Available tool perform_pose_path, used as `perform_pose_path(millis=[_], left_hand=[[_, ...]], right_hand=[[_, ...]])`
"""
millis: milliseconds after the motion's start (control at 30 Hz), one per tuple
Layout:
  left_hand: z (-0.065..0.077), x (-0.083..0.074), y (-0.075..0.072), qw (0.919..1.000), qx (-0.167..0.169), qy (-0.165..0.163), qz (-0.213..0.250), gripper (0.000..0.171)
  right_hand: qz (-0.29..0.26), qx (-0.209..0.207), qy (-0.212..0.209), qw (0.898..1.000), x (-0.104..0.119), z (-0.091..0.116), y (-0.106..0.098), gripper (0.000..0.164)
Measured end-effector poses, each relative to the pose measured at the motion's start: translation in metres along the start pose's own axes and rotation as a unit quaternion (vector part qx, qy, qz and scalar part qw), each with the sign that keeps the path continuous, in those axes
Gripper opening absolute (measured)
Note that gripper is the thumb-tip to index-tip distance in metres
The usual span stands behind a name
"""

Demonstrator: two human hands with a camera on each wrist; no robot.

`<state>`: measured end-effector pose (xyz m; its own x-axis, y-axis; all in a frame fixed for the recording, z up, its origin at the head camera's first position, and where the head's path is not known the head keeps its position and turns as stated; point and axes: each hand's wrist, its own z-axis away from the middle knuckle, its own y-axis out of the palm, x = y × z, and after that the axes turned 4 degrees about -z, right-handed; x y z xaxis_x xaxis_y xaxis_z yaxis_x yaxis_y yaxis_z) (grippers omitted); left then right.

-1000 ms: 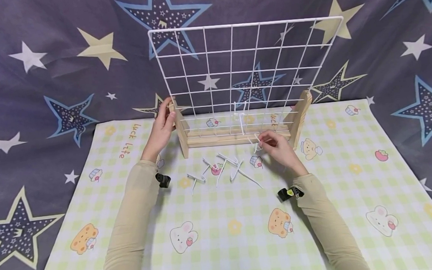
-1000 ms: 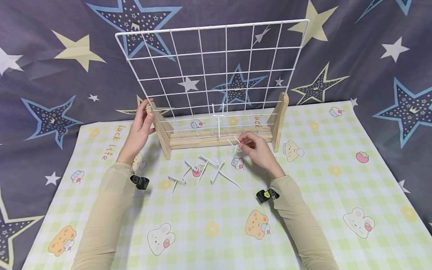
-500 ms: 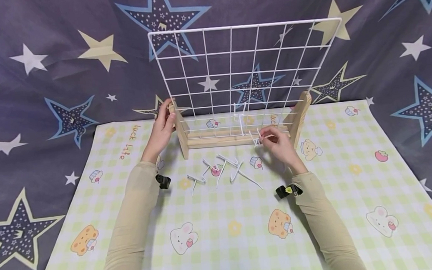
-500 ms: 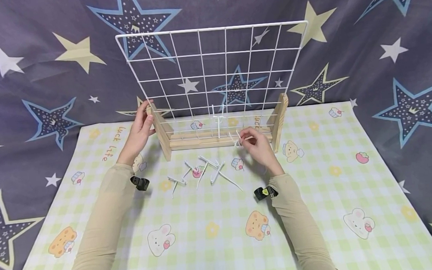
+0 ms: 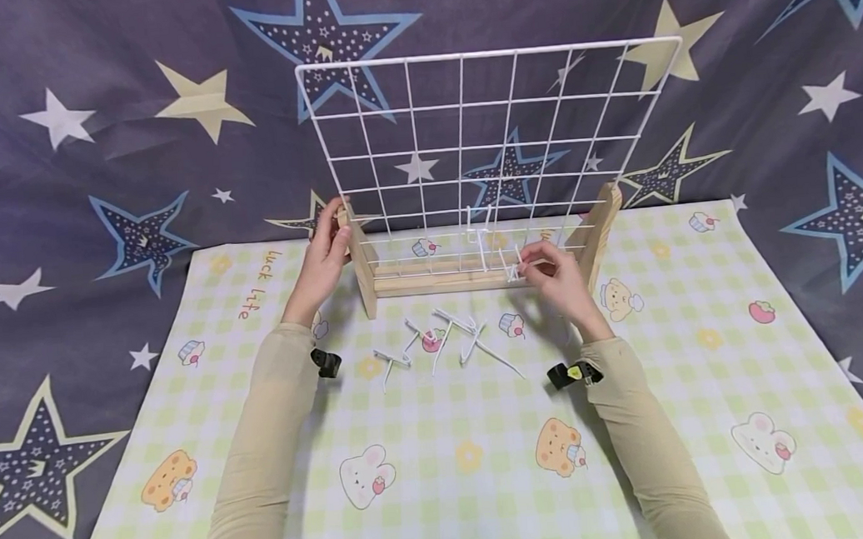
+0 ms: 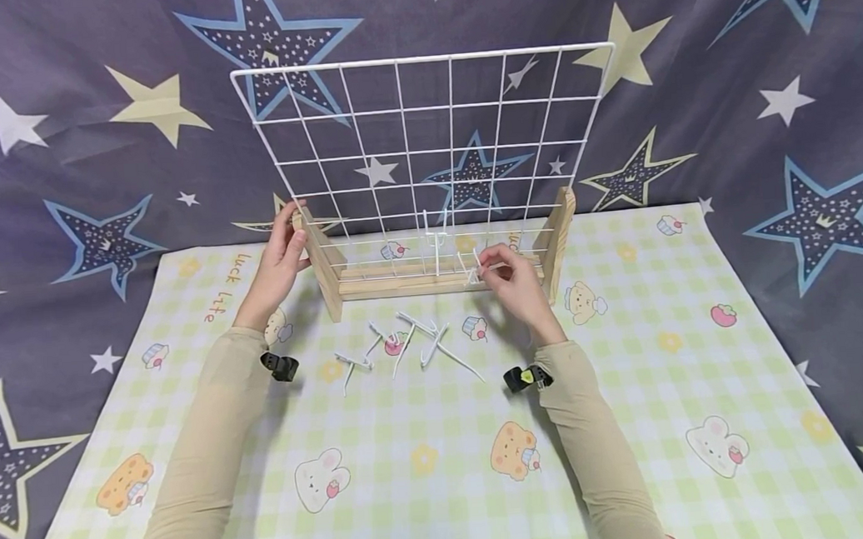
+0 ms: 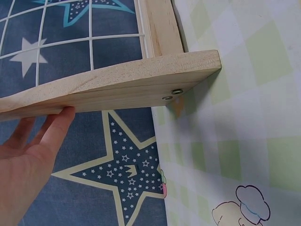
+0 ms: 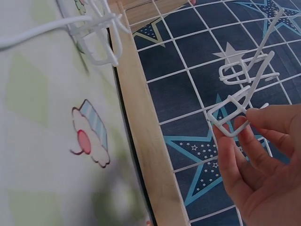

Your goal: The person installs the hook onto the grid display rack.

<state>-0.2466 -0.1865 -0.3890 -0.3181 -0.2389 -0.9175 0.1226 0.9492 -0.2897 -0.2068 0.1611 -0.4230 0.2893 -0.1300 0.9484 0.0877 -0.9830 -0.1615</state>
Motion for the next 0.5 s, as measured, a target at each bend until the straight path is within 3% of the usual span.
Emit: perform_pose_path(millis=[500], left_hand=[[0.0005, 0.0006, -0.0005, 1.0, 0.001, -0.003, 0.002, 0.046]], right_hand=[[-0.017, -0.028, 0.014, 0.999, 0.0079, -0.0101, -0.0012, 0.016]])
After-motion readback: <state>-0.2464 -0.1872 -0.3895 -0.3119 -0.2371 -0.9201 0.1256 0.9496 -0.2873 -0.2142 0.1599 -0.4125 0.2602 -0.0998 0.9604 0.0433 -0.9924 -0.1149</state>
